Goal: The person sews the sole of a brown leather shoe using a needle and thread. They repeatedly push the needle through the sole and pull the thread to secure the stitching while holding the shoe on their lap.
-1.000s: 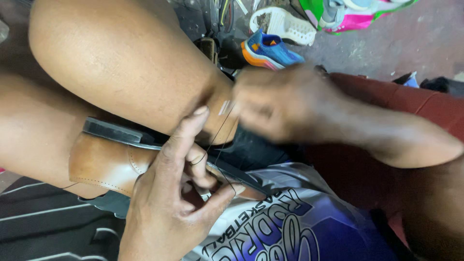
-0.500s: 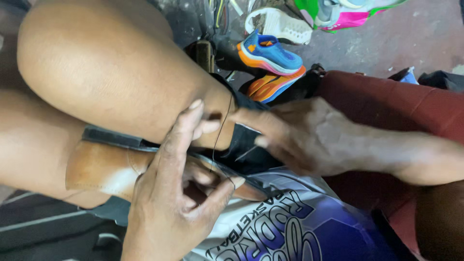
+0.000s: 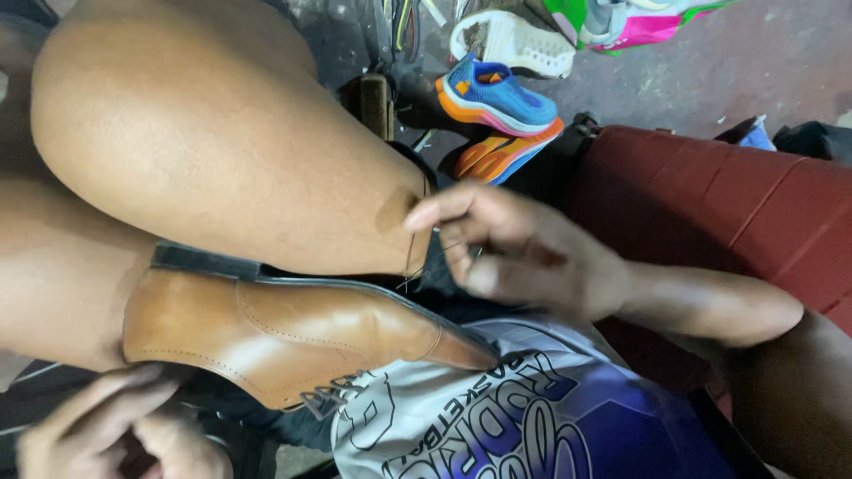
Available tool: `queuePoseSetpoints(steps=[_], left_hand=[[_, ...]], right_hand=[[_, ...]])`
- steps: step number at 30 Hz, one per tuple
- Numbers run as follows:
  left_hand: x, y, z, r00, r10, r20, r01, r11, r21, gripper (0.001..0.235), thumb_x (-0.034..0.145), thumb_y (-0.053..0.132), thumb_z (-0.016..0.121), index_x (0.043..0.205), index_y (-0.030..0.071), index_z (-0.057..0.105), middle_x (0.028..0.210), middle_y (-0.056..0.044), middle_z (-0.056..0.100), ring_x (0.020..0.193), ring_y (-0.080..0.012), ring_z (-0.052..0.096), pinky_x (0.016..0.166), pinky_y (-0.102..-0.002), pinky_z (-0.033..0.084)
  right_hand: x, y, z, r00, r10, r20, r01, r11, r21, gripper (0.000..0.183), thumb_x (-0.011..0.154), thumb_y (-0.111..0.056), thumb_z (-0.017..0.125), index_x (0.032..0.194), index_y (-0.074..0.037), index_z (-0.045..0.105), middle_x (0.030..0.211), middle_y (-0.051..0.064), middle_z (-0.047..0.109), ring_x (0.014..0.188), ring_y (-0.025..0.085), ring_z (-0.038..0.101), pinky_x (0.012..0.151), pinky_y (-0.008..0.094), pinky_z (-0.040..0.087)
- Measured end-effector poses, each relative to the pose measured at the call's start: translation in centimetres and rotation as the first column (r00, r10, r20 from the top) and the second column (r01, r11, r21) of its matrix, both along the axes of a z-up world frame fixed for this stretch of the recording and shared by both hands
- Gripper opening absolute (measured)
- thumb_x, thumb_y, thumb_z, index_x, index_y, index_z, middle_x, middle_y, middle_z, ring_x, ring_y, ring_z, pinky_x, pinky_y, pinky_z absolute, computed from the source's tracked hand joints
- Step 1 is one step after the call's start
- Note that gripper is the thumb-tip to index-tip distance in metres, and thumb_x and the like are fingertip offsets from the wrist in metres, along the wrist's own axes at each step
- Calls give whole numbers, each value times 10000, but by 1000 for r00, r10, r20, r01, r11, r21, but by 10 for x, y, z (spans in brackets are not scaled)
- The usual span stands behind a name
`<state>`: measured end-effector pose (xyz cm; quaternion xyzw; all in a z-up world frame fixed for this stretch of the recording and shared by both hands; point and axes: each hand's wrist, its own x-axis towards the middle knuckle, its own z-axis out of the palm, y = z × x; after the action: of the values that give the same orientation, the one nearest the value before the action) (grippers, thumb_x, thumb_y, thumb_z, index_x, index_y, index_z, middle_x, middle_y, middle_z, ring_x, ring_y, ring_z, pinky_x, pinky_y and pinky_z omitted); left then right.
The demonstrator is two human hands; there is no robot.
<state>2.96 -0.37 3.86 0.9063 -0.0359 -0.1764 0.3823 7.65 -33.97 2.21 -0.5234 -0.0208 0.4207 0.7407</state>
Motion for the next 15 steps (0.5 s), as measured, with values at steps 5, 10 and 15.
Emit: queuePoseSetpoints(steps=[5,10,15], left_hand=[[-48,18,-31,974,-125,189,29,896,443,154,829,129,745,923,18,692,990,-183,698,887,-350,709,720,-443,545],[-51,19,-31,981,66,182,-88,989,118,120,901,126,717,911,21,659,914,-116,652,769,-237,667,670,-342,522],[-66,37,-37,893,438,-100,-440,806,-396,223,940,183,701,809,20,624,768,-103,582,620,-194,550,536,-311,465]], right_hand=[[-18,33,0,992,118,-48,-123,984,-131,669,901,-90,786,1478,-35,452,905,-70,456,756,5,387,673,185,337],[-22,45,-1,995,95,-13,-95,968,-231,634,858,-90,845,1409,-50,535,791,-105,439,642,-30,356,568,159,279],[-23,49,2,998,41,-50,-53,962,-267,620,843,-80,858,1386,-50,561,746,-105,430,614,-34,354,551,157,267]])
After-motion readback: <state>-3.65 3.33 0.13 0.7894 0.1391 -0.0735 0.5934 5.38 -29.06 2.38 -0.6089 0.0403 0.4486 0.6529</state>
